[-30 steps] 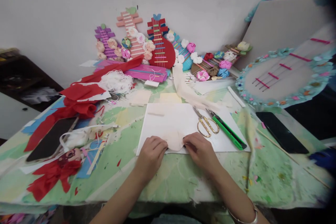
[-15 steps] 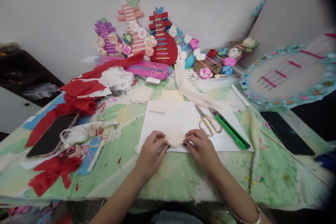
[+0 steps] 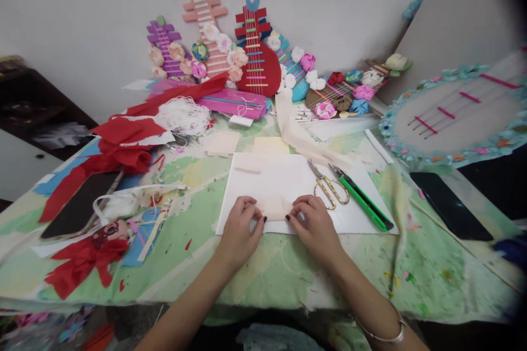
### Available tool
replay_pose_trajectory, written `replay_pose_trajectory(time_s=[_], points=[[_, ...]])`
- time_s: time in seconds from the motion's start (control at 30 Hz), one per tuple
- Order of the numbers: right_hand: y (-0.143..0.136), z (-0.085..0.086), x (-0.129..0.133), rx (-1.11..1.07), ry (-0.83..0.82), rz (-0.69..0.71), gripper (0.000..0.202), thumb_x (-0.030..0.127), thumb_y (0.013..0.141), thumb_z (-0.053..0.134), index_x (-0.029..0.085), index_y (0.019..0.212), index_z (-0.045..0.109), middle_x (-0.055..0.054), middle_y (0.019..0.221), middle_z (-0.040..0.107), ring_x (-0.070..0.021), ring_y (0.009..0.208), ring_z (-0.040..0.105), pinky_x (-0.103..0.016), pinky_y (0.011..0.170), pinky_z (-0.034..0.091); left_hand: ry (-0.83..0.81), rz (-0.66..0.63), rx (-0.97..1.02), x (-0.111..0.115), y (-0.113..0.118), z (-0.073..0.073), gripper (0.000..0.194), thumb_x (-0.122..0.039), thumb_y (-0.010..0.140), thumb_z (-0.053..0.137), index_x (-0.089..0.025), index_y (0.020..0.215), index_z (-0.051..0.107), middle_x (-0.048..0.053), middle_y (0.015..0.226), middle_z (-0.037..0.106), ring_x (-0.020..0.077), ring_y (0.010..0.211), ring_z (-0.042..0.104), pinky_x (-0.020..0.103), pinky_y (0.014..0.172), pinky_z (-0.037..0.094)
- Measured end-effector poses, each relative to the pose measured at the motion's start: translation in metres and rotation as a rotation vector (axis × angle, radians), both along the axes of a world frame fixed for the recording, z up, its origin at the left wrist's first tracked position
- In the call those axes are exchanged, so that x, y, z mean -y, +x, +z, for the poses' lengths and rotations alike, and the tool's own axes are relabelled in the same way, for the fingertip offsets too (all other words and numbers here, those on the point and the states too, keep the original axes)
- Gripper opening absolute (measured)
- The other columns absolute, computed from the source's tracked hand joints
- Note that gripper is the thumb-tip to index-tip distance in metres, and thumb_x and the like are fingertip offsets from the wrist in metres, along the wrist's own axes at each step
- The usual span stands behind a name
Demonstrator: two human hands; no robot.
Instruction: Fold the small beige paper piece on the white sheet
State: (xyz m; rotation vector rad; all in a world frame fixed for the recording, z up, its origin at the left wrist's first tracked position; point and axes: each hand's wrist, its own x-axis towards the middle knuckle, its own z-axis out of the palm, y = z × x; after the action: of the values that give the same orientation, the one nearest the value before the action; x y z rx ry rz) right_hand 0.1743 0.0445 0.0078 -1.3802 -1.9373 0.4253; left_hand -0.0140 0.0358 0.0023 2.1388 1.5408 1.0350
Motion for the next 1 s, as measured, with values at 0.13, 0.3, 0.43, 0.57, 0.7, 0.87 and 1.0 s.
replay_pose_trajectory(time_s=[0.13,0.3,0.43,0.57,0.7,0.87,1.0], points=[[-0.0014,-0.0003,-0.0001,0.005,-0.007,-0.014,0.009,0.012,0.073,0.058,0.019,0.068,0.056,-0.006,0.086,0.054,-0.0208,0.083,0.049,-0.038,0.076,0.042,-0.016,0.010,-0.023,-0.0007,0.0018,-0.0014,0.007,-0.012,0.079,0.050,-0.016,0.074,0.051,0.008,0.098,0.048,0.0205,0.094,0.053,0.038,0.083,0.045],[-0.0022,-0.0014,-0.0004,0.012,0.016,-0.015,0.009,0.011,0.072,0.058,0.019,0.068,0.056,-0.006,0.085,0.054,-0.0207,0.082,0.049,-0.038,0.075,0.042,-0.027,0.016,-0.042,-0.0007,0.0036,-0.0015,0.006,-0.012,0.078,0.050,-0.016,0.073,0.051,0.008,0.098,0.048,0.0210,0.094,0.052,0.039,0.084,0.045],[-0.0032,-0.0023,-0.0007,0.027,0.003,-0.041,0.008,0.012,0.073,0.058,0.019,0.067,0.056,-0.006,0.085,0.054,-0.0205,0.082,0.049,-0.037,0.075,0.042,-0.037,0.013,-0.032,-0.0008,0.0032,-0.0017,0.006,-0.011,0.077,0.050,-0.016,0.073,0.051,0.008,0.099,0.048,0.0211,0.095,0.052,0.039,0.085,0.044],[-0.0046,-0.0013,-0.0013,0.020,-0.029,-0.056,0.008,0.014,0.073,0.057,0.018,0.066,0.057,-0.006,0.085,0.054,-0.0200,0.083,0.049,-0.037,0.077,0.042,-0.046,0.012,-0.026,-0.0008,0.0025,-0.0017,0.007,-0.010,0.075,0.050,-0.016,0.073,0.051,0.008,0.099,0.047,0.0208,0.095,0.051,0.038,0.085,0.043],[-0.0055,0.0005,-0.0023,0.027,-0.075,-0.067,0.008,0.016,0.073,0.057,0.017,0.065,0.057,-0.005,0.085,0.054,-0.0197,0.084,0.049,-0.036,0.078,0.041,-0.051,0.019,-0.038,-0.0009,0.0034,-0.0005,0.007,-0.010,0.075,0.050,-0.016,0.072,0.050,0.008,0.099,0.047,0.0208,0.096,0.051,0.037,0.086,0.042],[-0.0051,-0.0001,-0.0021,0.040,-0.053,-0.072,0.008,0.016,0.073,0.056,0.018,0.065,0.055,-0.005,0.083,0.053,-0.0192,0.082,0.049,-0.035,0.076,0.041,-0.066,0.036,-0.108,-0.0013,0.0068,0.0033,0.008,-0.009,0.073,0.050,-0.016,0.078,0.050,0.008,0.096,0.047,0.0213,0.092,0.050,0.037,0.082,0.043],[-0.0054,-0.0019,-0.0002,0.055,-0.011,-0.055,0.004,0.014,0.073,0.056,0.018,0.074,0.056,-0.005,0.084,0.052,-0.0193,0.083,0.047,-0.034,0.075,0.040,-0.081,0.013,-0.188,-0.0012,0.0083,0.0050,0.014,-0.008,0.073,0.050,-0.018,0.082,0.055,0.007,0.103,0.046,0.0191,0.084,0.049,0.038,0.079,0.042]])
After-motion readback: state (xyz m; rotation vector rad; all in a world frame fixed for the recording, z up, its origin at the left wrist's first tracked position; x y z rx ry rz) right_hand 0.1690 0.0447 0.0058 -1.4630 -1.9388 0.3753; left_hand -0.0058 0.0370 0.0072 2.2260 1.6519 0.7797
